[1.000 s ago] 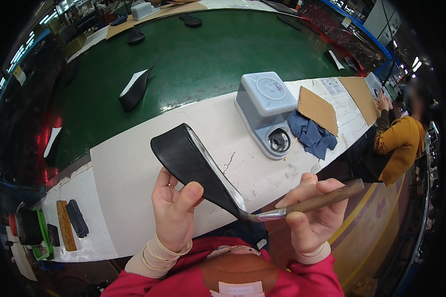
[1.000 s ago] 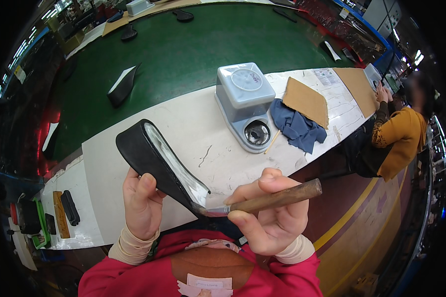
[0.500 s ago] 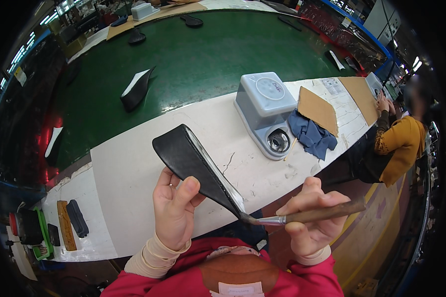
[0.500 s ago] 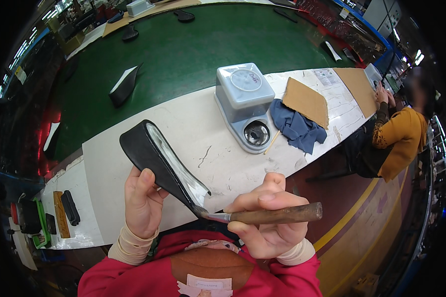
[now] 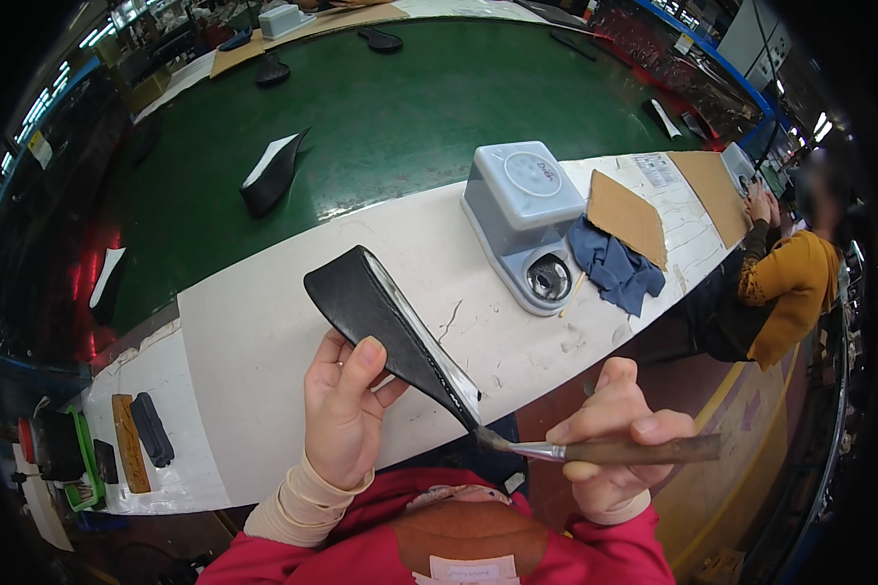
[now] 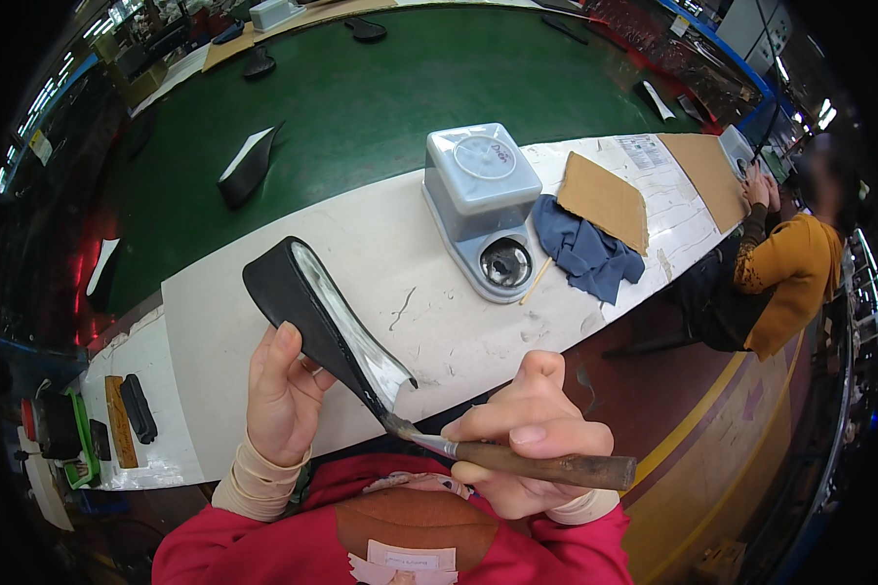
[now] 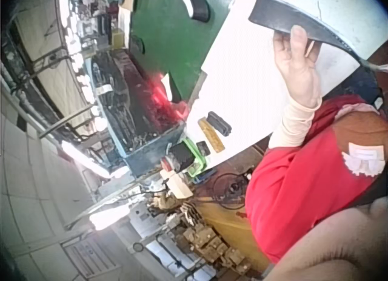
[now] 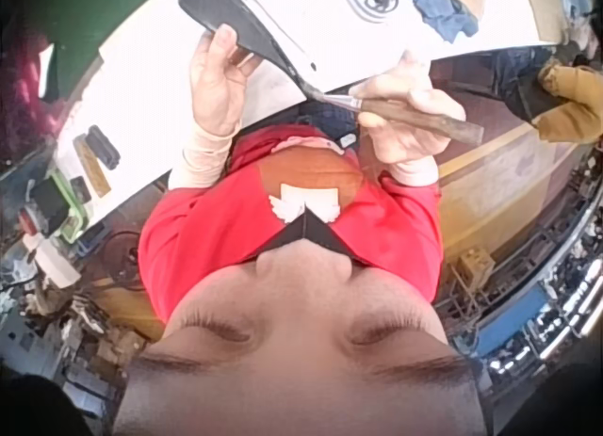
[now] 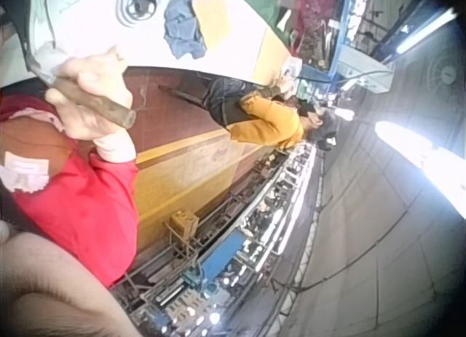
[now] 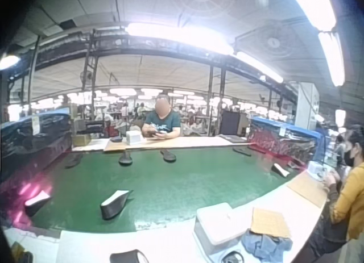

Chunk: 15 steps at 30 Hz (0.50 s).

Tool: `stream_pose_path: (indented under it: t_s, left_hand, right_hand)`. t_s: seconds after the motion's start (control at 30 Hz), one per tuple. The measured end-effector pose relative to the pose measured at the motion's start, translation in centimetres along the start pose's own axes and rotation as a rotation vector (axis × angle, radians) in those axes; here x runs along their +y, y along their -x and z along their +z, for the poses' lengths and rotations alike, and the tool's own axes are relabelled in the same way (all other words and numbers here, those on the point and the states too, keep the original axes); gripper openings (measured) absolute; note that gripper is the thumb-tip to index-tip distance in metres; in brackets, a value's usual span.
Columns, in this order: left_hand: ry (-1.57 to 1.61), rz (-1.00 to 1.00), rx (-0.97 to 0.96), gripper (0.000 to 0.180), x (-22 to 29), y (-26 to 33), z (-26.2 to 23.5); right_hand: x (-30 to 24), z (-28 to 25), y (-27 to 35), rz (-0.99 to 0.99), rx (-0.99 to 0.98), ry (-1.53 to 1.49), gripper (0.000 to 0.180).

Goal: The person uses a paintbrush to apply white paint to the inner surface of black shoe parts at a factory workbench. They repeatedly dip the brush into a paint container, paint the curved interior of each part, and place the finished pieces on the table.

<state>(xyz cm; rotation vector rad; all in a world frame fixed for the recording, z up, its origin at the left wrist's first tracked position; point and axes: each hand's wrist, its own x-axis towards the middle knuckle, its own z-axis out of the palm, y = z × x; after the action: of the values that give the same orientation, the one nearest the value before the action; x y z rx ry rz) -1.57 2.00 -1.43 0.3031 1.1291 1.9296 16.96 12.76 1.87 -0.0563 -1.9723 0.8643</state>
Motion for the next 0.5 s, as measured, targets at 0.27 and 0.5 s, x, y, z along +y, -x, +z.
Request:
stream_pose_path:
  t_s: [0.27,0.5]
  left_hand:
    - [0.092,-0.038,-0.044,0.037,-0.5,-0.6,-0.9]
    - [0.283,-0.253,-0.231,0.052,-1.8,-1.9,-1.7]
  right_hand:
    - [0.9,-0.2,0.1,0.093,0.014,-0.306,0.049]
    - [2.6,0.7,-1.4,0.369,0.32,-0.486,0.049]
